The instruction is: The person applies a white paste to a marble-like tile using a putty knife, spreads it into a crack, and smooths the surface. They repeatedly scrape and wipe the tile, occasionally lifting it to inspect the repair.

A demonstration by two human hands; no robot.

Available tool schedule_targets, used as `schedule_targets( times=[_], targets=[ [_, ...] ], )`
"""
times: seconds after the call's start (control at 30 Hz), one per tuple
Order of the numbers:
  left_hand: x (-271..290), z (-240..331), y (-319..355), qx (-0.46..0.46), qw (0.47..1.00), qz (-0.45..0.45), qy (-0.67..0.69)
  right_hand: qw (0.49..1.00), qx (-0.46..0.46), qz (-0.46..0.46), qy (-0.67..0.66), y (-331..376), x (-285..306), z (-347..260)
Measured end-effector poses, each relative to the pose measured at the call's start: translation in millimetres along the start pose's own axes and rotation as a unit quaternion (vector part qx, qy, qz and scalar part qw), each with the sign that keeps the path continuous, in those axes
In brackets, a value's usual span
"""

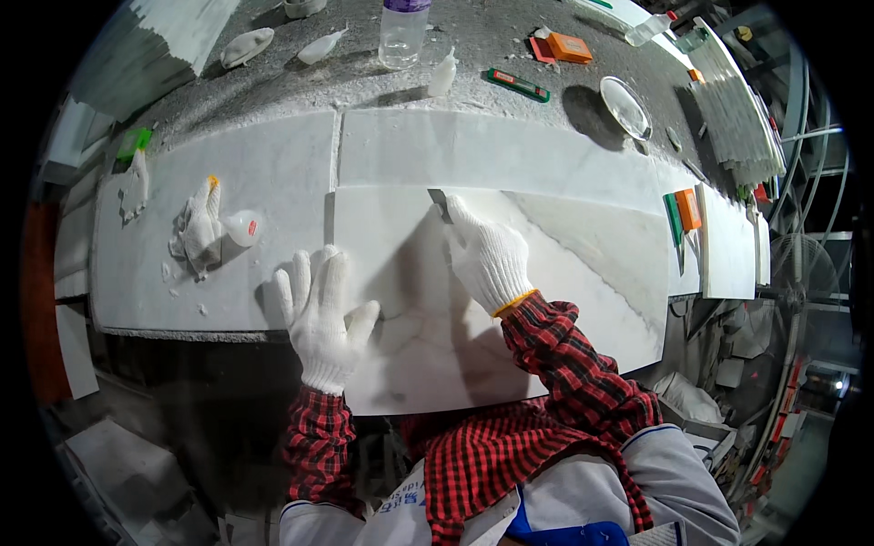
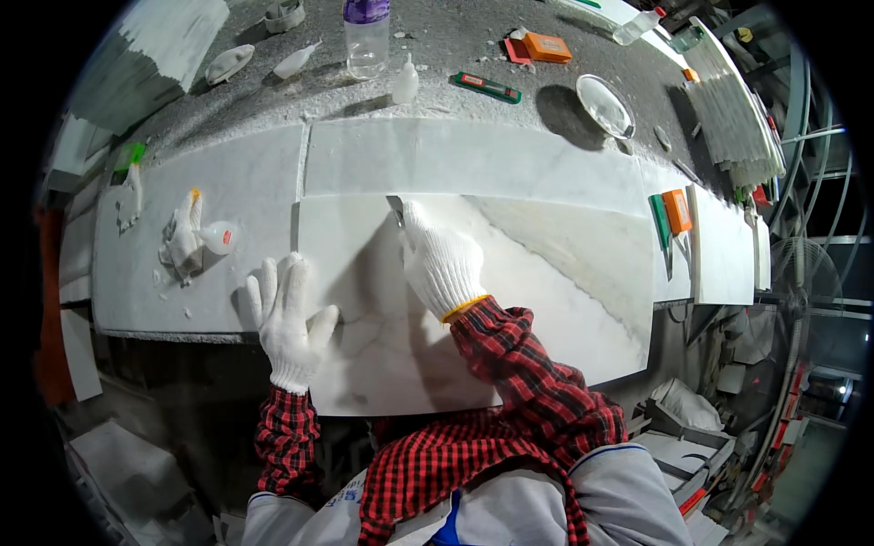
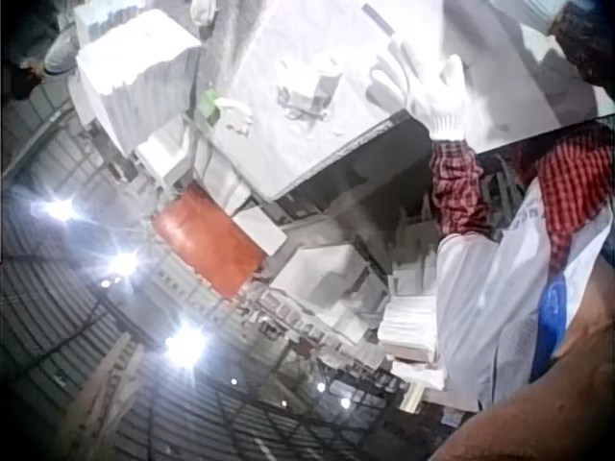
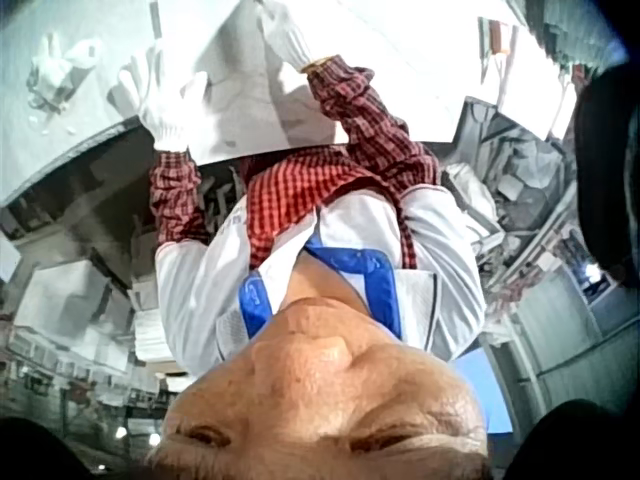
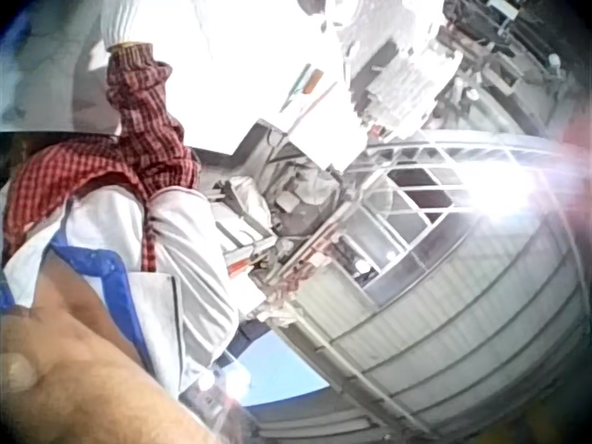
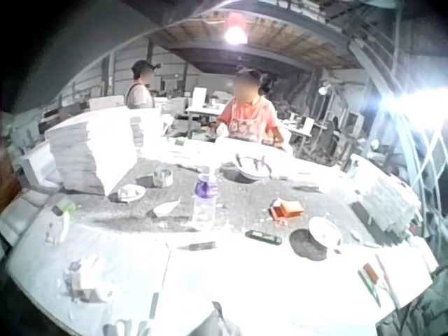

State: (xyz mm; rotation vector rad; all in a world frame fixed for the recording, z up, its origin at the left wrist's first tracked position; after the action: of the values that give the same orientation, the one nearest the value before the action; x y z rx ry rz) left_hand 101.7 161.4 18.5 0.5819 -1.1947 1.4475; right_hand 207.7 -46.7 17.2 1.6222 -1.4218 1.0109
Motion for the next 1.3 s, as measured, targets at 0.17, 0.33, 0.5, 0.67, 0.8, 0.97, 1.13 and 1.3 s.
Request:
schedule_targets(
  times=[0.17,0.33,0.5,0.67,0.8,0.97,1.13,1.3],
  targets=[
    [3,2,2,0.002,1.0,0.008,-0.006,0.997,0.025,0.05,-0.045,9,14,11],
    [0,0,1,0.0,1.0,0.002,0.007,1.0,-0.018,-0.02,0.004,-3,-7,-8],
    [-2,-2,3,-0.012,1.0,0.016,-0.012,0.994,-0.023,-0.011,-0.102,0,12,8],
    [2,33,-8,-0.043,0.998,-0.012,-0.055,0.899,-0.191,-0.071,-0.387,45,73,91],
    [-33,106,-26,-0.18,0.979,-0.099,-0.002,0.902,-0.218,-0.043,-0.371,81,97,146],
    [-72,80,-68,-0.187,0.964,-0.062,-0.178,0.887,-0.233,0.0,-0.398,107,94,181],
    [-20,31,-95,0.009,0.975,-0.005,-0.22,0.874,-0.258,0.014,-0.411,123,104,207],
    [-56,97,-66,-0.091,0.992,-0.065,-0.058,0.91,-0.204,-0.083,-0.35,101,92,203]
  ],
)
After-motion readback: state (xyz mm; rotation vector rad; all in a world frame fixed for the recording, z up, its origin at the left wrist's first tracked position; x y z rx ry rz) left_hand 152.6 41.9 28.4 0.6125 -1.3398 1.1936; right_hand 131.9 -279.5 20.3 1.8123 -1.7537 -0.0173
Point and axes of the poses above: each hand's wrist, its own y-axis away from the middle knuckle, its own x-axis out of the back of the hand, z = x × y, the point moved 9 cm from there along -y, towards the middle knuckle, and after that the axes turned 8 degrees about -x, right-handed, at the moved point
